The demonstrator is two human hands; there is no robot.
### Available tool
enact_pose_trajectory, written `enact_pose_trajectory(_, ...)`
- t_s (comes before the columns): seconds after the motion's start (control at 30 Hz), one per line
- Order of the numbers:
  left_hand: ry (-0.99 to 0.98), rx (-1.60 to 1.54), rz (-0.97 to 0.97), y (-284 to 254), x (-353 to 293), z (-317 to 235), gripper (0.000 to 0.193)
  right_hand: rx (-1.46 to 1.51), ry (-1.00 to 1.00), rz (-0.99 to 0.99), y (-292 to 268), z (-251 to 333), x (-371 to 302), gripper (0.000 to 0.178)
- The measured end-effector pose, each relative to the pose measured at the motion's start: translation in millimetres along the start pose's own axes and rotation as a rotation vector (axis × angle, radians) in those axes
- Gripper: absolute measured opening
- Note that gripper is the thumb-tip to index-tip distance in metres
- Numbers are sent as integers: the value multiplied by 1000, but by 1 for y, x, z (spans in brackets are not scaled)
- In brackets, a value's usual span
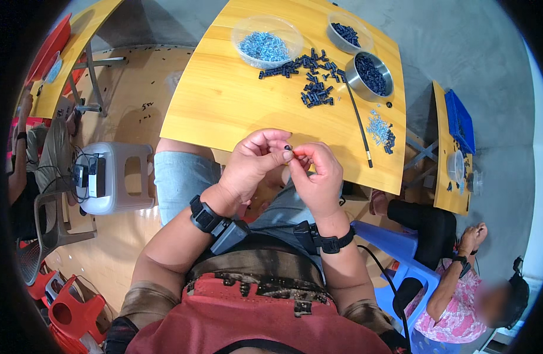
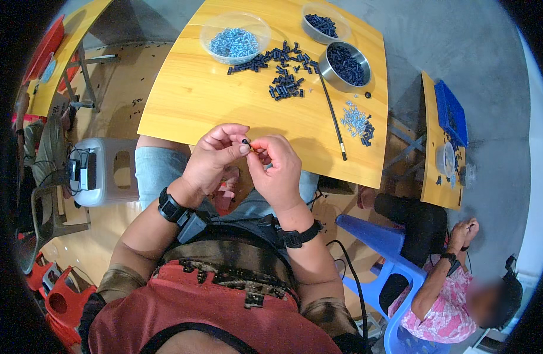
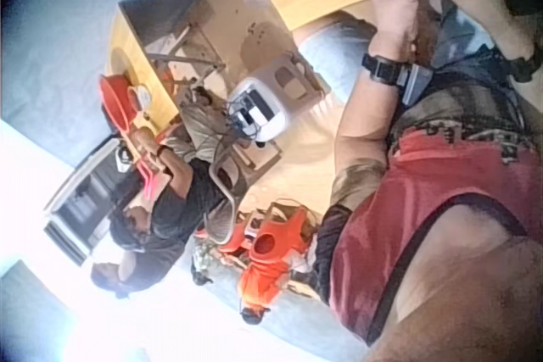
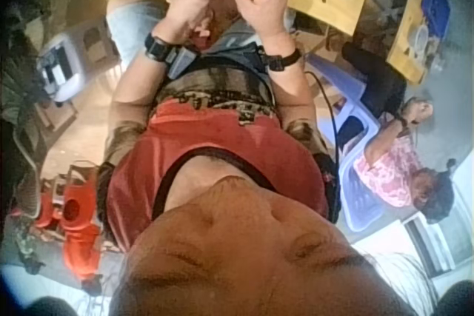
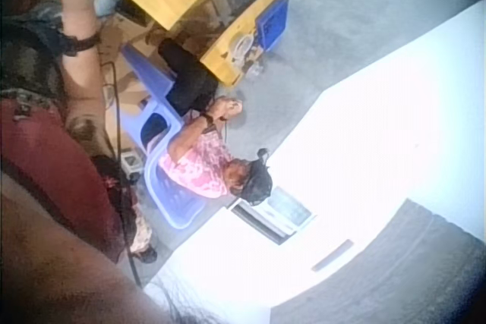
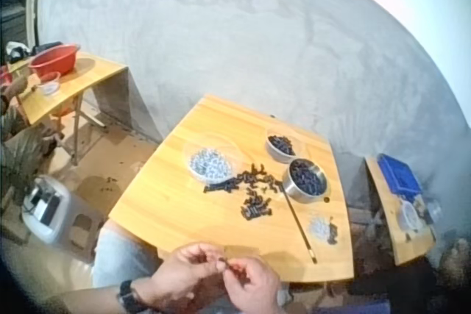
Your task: Manually assembling small blue and black plastic components into a specific configuration.
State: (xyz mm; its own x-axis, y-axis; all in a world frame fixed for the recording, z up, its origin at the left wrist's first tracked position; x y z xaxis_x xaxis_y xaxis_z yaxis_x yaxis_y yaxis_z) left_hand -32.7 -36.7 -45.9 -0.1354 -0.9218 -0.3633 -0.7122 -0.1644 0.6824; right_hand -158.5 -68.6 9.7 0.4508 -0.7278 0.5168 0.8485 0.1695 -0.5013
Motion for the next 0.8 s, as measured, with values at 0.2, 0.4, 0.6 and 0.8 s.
enact_pose_trajectory(0.2, 37, 129, -23, 5, -3, -9, 32, 40, 45, -26, 0, 1, -1, 18)
enact_pose_trajectory(0.4, -63, 70, 11, 4, 0, -7, 27, 57, -4, 52, -3, -2, 2, 22)
enact_pose_trajectory(0.6, -117, 72, 23, 6, 4, -11, 16, 5, -50, 34, -5, -5, 11, 23)
enact_pose_trajectory(0.8, -176, 150, -28, 5, 19, -11, 15, -6, -66, 48, -10, -16, 18, 26)
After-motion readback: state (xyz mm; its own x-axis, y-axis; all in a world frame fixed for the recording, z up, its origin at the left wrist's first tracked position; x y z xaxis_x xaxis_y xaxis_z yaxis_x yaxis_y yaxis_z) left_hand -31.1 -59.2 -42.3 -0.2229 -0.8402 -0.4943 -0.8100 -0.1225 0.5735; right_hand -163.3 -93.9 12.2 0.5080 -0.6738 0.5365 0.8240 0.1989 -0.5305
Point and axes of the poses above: each hand's wrist, its own x-axis towards the middle knuckle, its own y-axis out of the palm, z = x × y, the point moved 3 cm from there along x, towards the middle knuckle, and after that the axes turned 13 degrees about -y, right-handed, at the moved point
